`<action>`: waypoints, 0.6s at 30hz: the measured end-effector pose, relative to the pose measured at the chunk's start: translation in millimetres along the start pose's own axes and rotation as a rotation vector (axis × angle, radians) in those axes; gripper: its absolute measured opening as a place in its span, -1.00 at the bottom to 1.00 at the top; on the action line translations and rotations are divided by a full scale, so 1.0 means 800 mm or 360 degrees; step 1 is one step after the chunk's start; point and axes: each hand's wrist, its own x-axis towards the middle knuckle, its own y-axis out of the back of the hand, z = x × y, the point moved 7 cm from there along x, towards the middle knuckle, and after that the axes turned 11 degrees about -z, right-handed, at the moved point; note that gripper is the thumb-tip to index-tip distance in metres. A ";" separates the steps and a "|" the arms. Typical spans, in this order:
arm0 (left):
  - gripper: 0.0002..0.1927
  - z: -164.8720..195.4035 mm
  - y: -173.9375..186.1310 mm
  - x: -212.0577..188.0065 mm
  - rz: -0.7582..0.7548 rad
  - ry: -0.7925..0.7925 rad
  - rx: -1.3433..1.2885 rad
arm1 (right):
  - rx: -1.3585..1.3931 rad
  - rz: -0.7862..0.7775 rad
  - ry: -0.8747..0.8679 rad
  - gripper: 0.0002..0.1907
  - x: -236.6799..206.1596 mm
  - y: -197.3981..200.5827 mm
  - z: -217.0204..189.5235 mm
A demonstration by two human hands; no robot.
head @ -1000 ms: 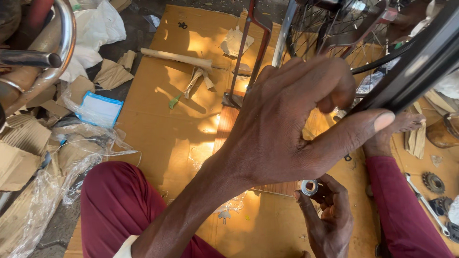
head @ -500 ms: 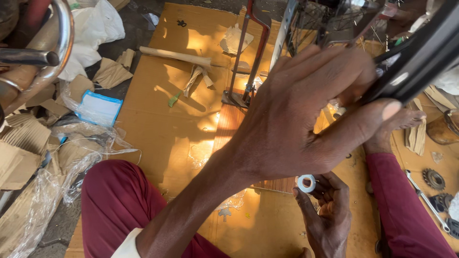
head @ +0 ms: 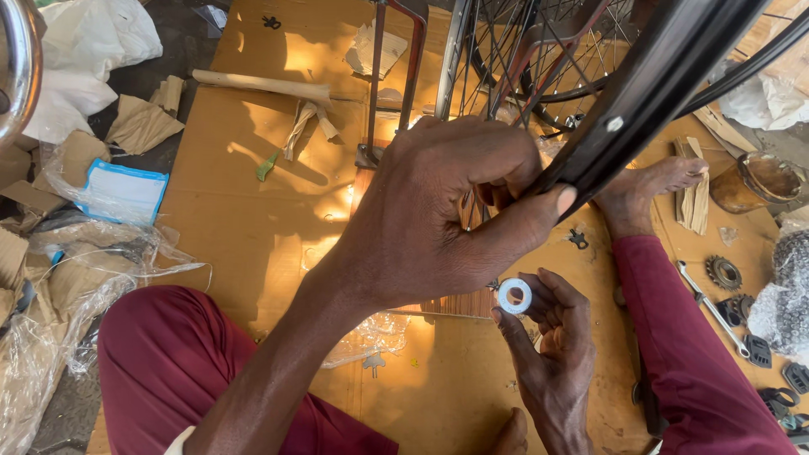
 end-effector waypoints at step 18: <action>-0.57 0.004 0.001 0.012 0.0357 -0.0294 -0.0130 | -0.0027 -0.0037 0.0064 -0.43 0.001 0.003 0.004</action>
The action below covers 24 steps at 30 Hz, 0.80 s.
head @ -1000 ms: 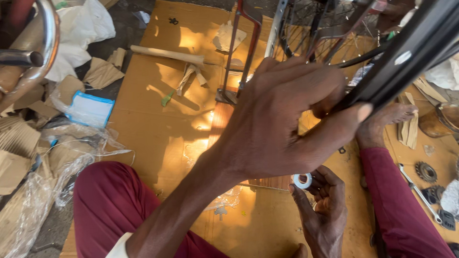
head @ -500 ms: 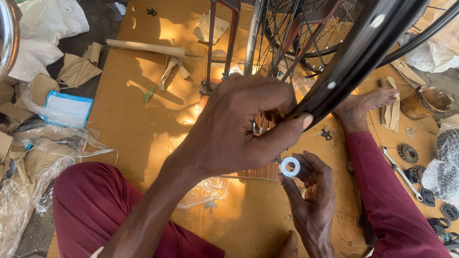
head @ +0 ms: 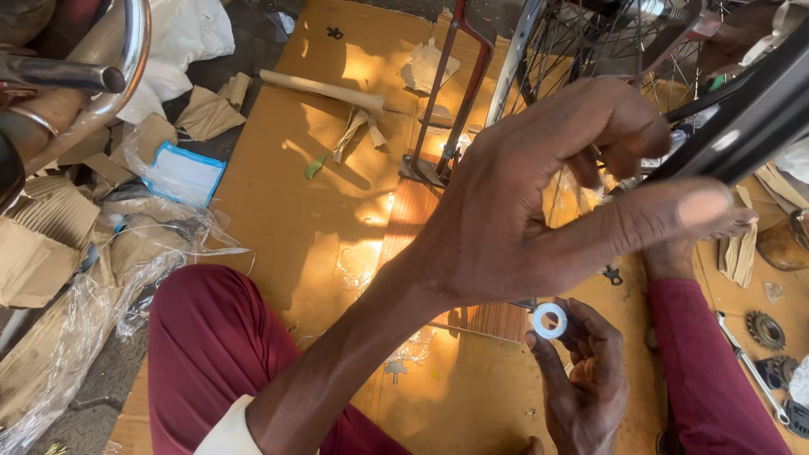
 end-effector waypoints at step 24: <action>-0.67 -0.053 -0.017 -0.140 -0.0182 0.1116 0.0331 | 0.1163 -0.0125 -0.0313 -0.50 0.077 0.008 -0.007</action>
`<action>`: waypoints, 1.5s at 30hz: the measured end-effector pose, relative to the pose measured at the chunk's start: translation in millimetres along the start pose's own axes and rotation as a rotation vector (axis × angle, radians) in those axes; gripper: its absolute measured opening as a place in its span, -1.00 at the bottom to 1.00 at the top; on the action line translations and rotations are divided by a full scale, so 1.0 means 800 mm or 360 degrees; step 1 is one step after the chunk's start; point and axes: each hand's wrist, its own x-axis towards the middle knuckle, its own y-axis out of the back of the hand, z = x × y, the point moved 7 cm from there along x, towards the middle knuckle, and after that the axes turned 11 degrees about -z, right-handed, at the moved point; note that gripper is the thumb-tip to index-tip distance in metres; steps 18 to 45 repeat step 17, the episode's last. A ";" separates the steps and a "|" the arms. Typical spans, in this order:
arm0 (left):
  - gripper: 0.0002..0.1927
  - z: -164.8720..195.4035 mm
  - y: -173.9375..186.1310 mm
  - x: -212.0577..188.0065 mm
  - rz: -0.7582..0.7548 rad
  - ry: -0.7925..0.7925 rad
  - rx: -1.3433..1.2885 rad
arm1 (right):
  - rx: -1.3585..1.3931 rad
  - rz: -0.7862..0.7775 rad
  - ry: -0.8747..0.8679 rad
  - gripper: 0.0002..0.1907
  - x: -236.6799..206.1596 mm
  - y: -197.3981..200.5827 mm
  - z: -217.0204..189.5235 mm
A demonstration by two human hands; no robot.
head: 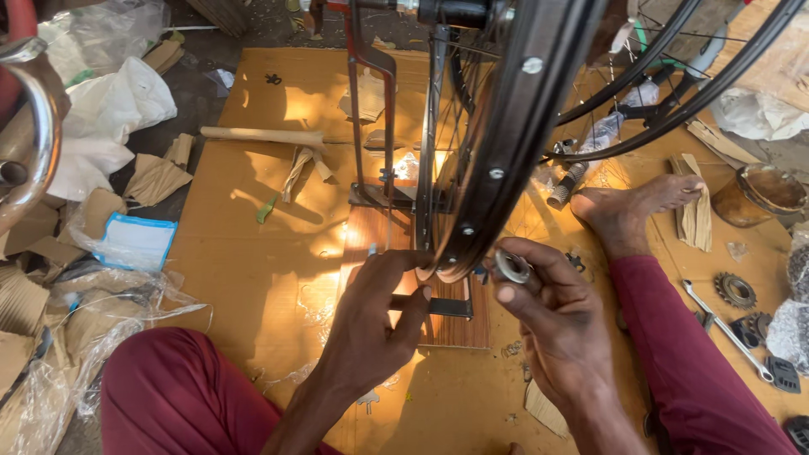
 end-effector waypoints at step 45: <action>-0.63 -0.042 -0.009 0.002 0.0037 0.0236 -0.0227 | -0.0698 -0.0298 0.0537 -0.37 0.012 -0.040 -0.053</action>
